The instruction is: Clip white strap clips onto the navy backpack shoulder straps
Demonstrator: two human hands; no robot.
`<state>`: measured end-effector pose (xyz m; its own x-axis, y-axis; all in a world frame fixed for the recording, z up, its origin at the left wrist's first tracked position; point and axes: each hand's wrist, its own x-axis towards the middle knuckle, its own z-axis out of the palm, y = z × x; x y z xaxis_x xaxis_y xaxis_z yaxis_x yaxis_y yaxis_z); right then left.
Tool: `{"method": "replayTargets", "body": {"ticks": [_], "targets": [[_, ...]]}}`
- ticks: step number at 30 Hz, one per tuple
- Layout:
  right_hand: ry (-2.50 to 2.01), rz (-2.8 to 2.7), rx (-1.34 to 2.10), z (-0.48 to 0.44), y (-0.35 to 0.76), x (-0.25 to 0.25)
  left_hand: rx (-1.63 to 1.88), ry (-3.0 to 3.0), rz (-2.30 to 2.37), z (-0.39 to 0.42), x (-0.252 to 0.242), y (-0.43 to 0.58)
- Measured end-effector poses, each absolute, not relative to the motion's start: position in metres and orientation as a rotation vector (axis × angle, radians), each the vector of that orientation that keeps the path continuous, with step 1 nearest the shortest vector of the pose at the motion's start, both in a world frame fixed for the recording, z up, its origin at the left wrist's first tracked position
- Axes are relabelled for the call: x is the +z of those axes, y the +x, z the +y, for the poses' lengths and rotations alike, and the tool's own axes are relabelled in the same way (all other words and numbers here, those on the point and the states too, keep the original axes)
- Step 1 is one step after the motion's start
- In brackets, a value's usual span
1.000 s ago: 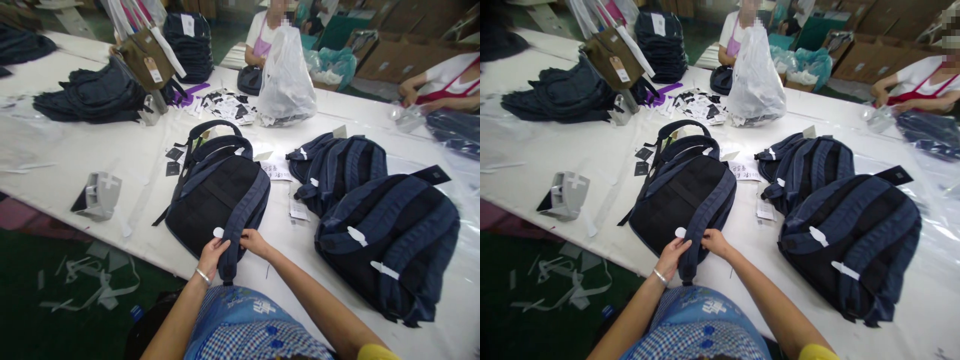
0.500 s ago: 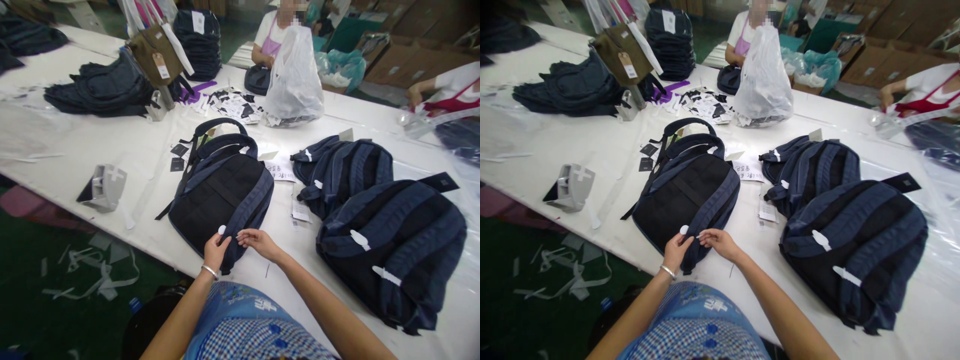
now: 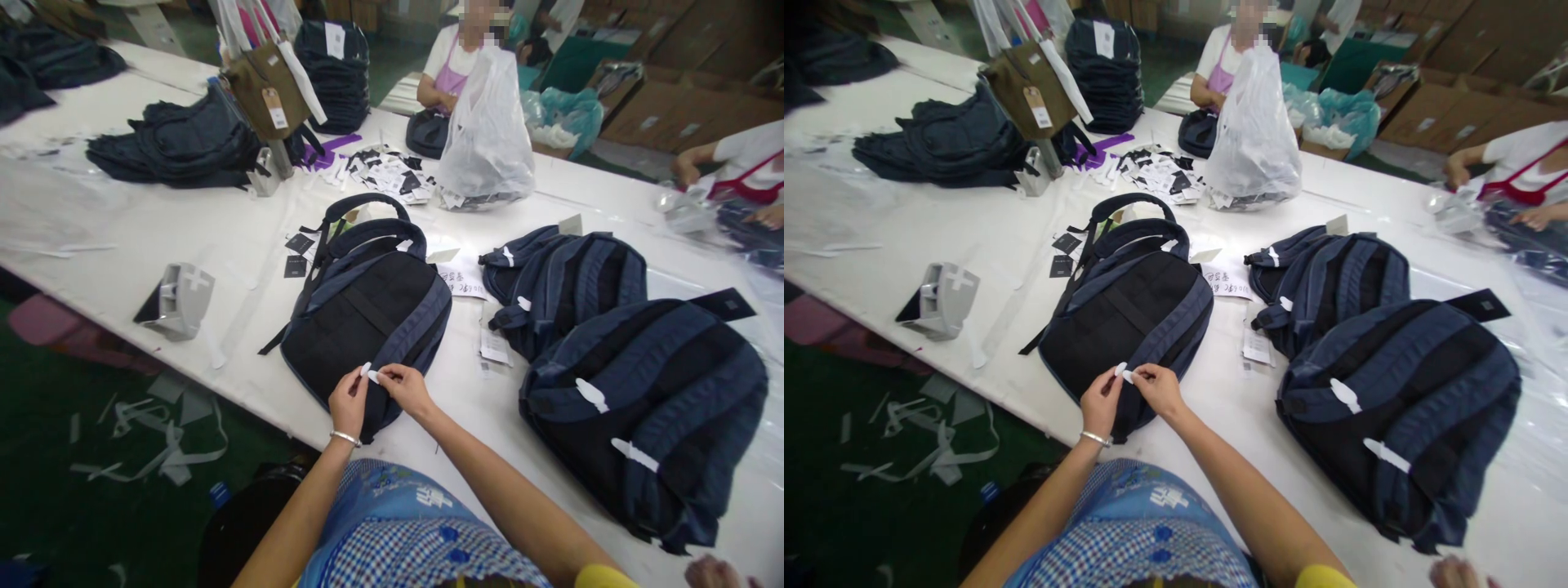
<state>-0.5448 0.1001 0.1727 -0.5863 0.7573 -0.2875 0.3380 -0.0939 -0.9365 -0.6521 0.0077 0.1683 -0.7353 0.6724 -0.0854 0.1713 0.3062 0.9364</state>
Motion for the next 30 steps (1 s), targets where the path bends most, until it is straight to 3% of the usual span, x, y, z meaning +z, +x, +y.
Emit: {"method": "replayTargets", "body": {"ticks": [17, 30], "targets": [[-1.337, -1.759, 1.685, 0.097, -0.555, 0.169, 1.430, 0.762, 1.996, 0.002, 0.176, -0.653], [-1.090, -1.678, 1.916, 0.099, -0.554, 0.179, 1.453, 0.706, 1.965, 0.001, 0.181, -0.657]]}}
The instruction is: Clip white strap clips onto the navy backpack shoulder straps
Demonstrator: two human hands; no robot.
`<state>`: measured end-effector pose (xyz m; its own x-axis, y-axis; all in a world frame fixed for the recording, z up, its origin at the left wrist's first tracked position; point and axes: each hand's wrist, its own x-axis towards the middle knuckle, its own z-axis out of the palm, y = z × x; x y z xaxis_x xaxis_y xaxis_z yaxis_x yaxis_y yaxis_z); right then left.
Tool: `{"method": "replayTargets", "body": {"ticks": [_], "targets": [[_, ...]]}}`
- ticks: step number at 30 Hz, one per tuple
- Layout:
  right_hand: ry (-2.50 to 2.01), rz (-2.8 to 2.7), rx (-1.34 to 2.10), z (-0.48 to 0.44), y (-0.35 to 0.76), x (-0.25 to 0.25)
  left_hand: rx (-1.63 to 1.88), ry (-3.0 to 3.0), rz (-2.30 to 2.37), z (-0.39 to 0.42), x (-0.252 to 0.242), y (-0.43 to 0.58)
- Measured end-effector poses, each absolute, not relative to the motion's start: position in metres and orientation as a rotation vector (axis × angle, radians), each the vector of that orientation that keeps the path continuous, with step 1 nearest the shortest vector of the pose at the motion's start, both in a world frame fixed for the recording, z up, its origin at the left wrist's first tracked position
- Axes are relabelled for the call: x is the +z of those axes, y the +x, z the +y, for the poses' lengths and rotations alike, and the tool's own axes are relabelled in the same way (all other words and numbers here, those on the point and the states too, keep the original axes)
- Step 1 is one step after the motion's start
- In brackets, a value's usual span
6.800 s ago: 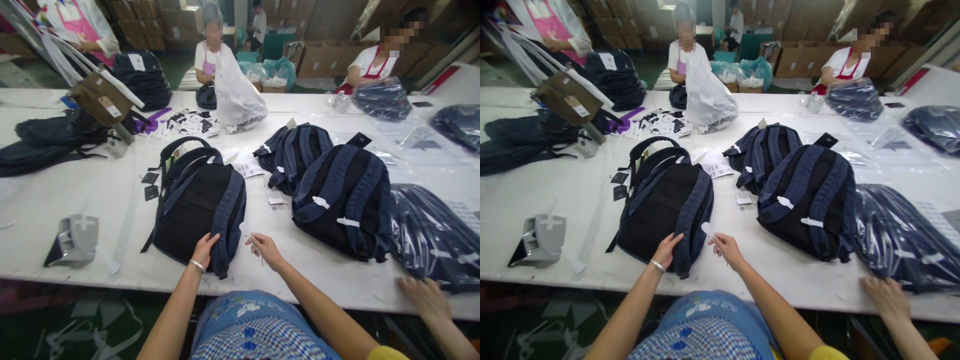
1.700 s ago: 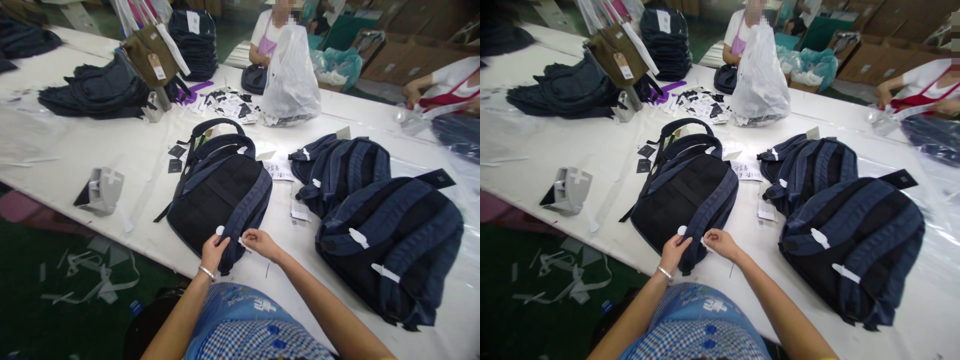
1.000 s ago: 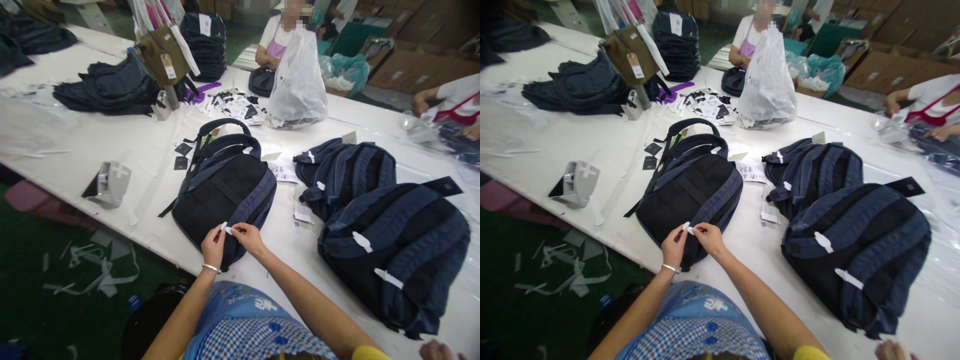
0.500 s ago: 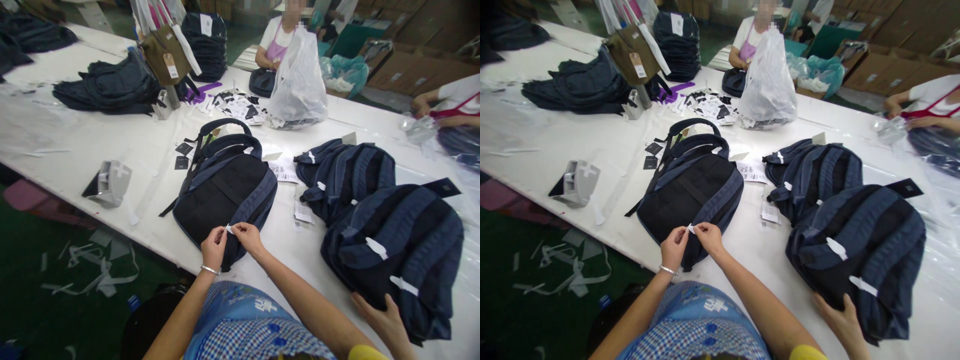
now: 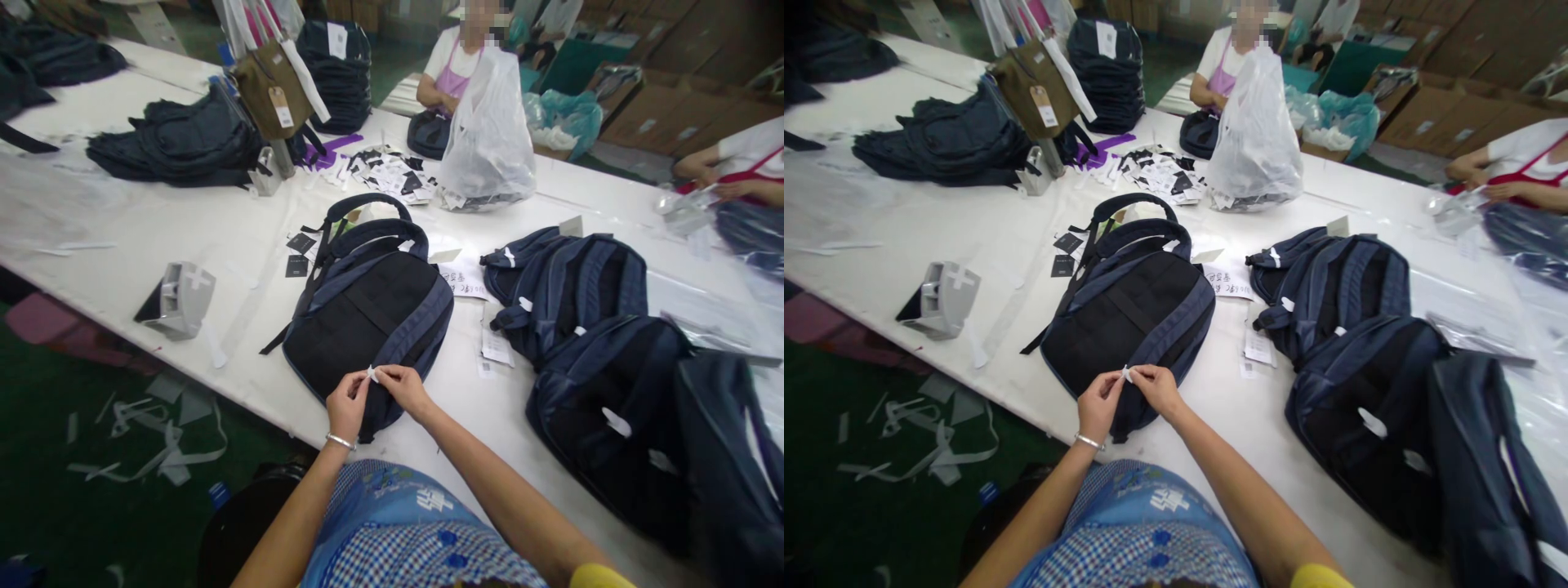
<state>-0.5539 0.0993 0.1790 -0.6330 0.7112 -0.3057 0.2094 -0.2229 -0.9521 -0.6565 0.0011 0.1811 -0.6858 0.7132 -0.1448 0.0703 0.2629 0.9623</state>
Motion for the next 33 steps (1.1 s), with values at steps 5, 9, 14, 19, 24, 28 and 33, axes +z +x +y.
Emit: {"method": "replayTargets", "body": {"ticks": [5, 9, 14, 19, 24, 28, 33], "targets": [[-1.156, -1.796, 1.809, 0.100, -0.555, 0.174, 1.448, 0.760, 1.953, -0.002, 0.176, -0.657], [-1.192, -2.024, 1.584, 0.101, -0.556, 0.167, 1.448, 0.778, 1.978, -0.003, 0.174, -0.657], [-1.163, -2.031, 1.646, 0.102, -0.557, 0.167, 1.438, 0.725, 1.940, -0.002, 0.179, -0.660], [-1.231, -2.016, 1.581, 0.100, -0.558, 0.167, 1.442, 0.616, 1.896, 0.000, 0.174, -0.669], [-1.213, -2.104, 1.601, 0.108, -0.557, 0.170, 1.475, 0.370, 1.707, 0.003, 0.162, -0.671], [-1.213, -2.209, 1.576, 0.115, -0.556, 0.175, 1.371, 0.401, 1.732, 0.006, 0.160, -0.670], [-1.164, -2.143, 1.724, 0.113, -0.557, 0.171, 1.348, 0.427, 1.766, 0.007, 0.161, -0.669]]}}
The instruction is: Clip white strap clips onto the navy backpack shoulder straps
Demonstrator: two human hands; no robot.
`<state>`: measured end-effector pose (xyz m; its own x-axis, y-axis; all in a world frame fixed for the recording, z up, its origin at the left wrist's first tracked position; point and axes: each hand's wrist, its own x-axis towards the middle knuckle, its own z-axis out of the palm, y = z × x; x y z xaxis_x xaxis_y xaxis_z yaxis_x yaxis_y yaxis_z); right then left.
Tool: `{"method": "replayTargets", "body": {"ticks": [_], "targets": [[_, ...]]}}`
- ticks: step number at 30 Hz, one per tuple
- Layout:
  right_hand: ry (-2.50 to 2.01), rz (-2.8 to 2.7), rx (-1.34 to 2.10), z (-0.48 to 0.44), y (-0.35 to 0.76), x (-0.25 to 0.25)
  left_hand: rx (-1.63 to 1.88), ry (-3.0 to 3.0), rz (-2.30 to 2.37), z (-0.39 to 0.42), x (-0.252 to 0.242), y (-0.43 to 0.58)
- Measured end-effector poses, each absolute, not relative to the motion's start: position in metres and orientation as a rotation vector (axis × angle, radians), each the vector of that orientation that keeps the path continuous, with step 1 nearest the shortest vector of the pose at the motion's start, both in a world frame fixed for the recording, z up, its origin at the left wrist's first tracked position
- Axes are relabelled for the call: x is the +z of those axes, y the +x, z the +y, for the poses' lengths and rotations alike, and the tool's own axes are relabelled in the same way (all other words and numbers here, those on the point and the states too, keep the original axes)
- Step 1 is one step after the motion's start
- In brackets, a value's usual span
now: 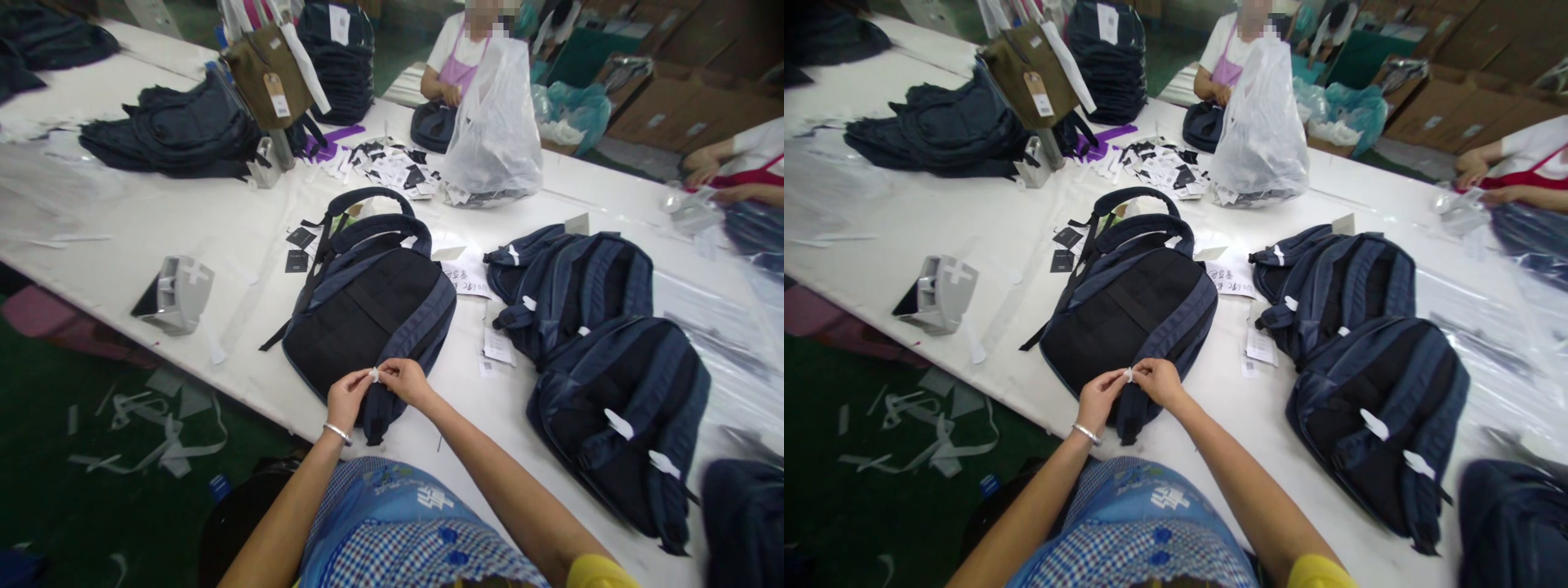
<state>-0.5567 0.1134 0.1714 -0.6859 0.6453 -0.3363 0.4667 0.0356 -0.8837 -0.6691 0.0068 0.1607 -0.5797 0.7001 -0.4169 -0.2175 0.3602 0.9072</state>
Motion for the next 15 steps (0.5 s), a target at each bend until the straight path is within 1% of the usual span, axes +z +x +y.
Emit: {"method": "replayTargets", "body": {"ticks": [3, 5, 7, 9, 11, 15], "targets": [[-1.158, -2.031, 1.740, 0.109, -0.557, 0.168, 1.312, 0.333, 1.770, 0.007, 0.160, -0.671], [-1.120, -2.053, 1.723, 0.108, -0.556, 0.171, 1.268, 0.277, 1.749, 0.007, 0.161, -0.673], [-1.071, -2.160, 1.599, 0.107, -0.553, 0.177, 1.239, 0.292, 1.729, 0.008, 0.161, -0.676], [-1.031, -2.255, 1.388, 0.105, -0.550, 0.185, 1.237, 0.382, 1.751, 0.008, 0.162, -0.678], [-1.029, -2.270, 1.252, 0.102, -0.547, 0.189, 1.255, 0.498, 1.785, 0.008, 0.162, -0.678], [-1.098, -2.203, 1.309, 0.095, -0.547, 0.183, 1.259, 0.678, 1.827, 0.005, 0.163, -0.672]]}}
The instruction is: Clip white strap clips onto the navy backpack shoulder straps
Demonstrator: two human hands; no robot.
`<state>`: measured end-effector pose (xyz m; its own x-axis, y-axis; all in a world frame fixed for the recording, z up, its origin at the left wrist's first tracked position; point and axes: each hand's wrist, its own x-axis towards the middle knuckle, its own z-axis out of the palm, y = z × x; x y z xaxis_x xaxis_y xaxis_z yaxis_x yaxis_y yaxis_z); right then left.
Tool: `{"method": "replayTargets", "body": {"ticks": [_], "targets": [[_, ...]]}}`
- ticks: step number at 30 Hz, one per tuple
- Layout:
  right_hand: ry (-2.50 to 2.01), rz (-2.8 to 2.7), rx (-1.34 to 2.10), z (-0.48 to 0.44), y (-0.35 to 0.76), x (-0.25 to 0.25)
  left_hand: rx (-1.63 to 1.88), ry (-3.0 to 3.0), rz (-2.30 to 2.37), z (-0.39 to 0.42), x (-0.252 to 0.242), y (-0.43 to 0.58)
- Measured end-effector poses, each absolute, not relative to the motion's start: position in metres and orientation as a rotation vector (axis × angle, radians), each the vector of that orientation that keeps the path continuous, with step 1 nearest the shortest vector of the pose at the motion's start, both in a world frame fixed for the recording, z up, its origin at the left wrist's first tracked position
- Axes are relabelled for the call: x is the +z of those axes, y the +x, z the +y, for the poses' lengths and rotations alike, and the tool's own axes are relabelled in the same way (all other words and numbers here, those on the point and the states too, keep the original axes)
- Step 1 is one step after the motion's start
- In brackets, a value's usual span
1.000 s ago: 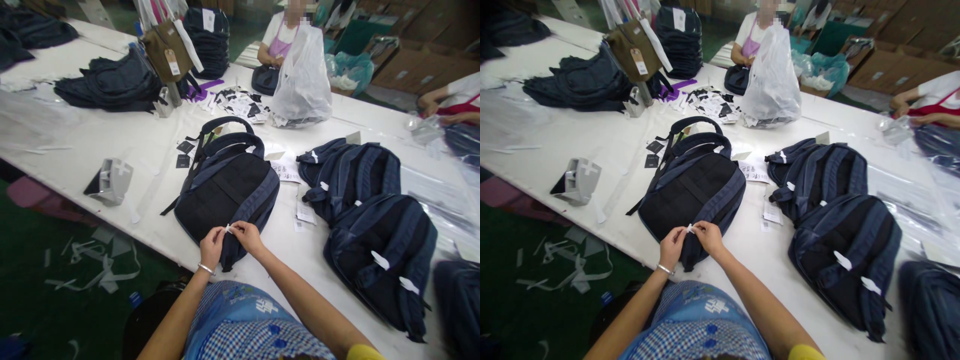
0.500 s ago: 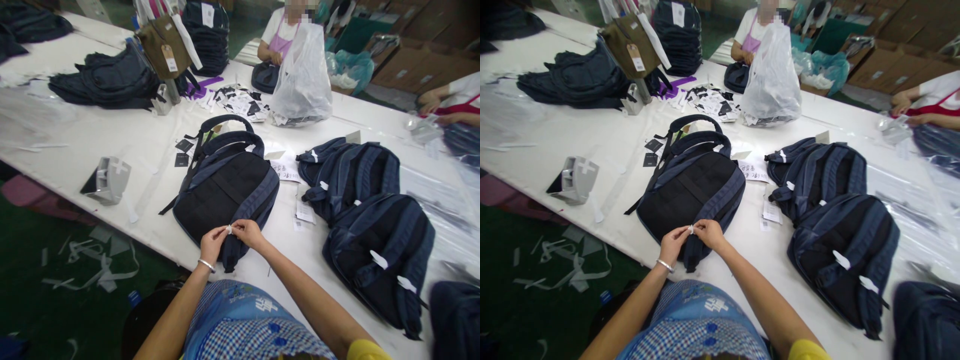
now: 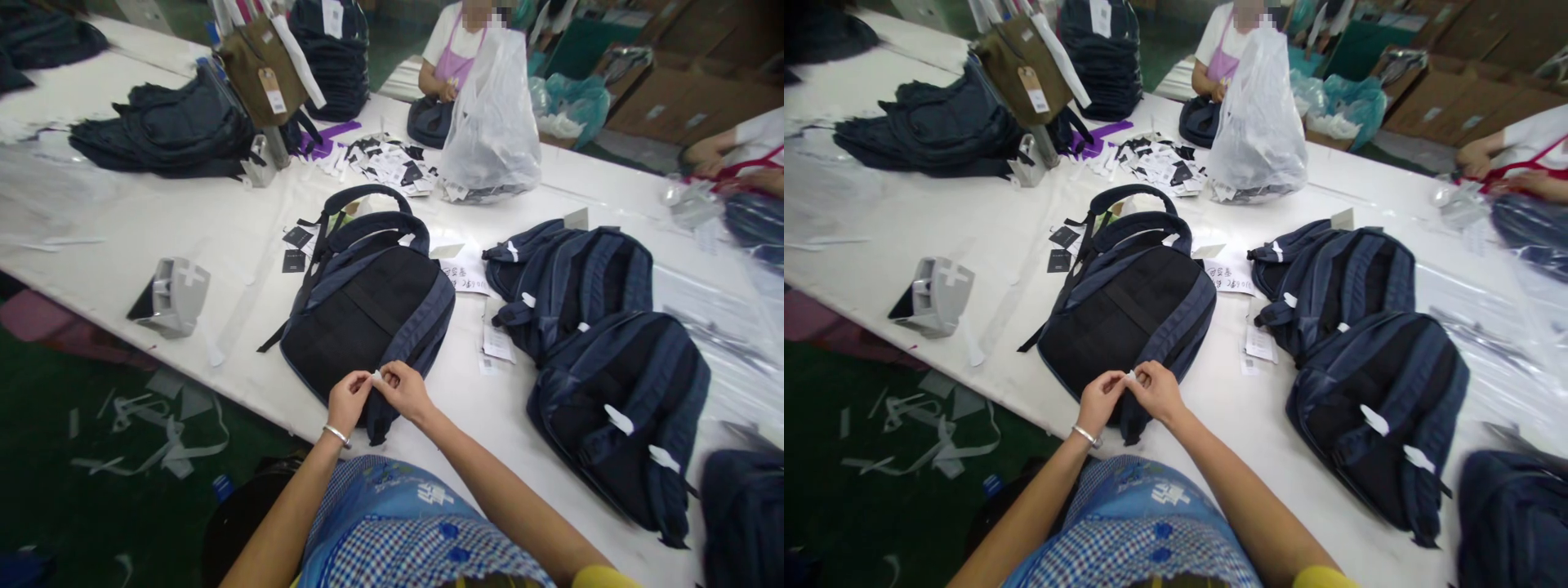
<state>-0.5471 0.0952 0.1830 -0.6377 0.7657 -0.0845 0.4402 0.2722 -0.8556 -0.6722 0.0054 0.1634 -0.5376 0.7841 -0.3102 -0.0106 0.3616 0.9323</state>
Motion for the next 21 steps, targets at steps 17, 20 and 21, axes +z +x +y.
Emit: {"method": "replayTargets", "body": {"ticks": [17, 20, 21], "targets": [[-1.328, -1.474, 1.946, 0.086, -0.555, 0.159, 1.531, -0.292, 1.268, 0.012, 0.160, -0.658], [-1.314, -1.431, 2.020, 0.089, -0.555, 0.159, 1.462, -0.369, 1.169, 0.012, 0.163, -0.665], [-1.304, -1.429, 2.040, 0.090, -0.554, 0.158, 1.439, -0.380, 1.149, 0.012, 0.163, -0.667]]}}
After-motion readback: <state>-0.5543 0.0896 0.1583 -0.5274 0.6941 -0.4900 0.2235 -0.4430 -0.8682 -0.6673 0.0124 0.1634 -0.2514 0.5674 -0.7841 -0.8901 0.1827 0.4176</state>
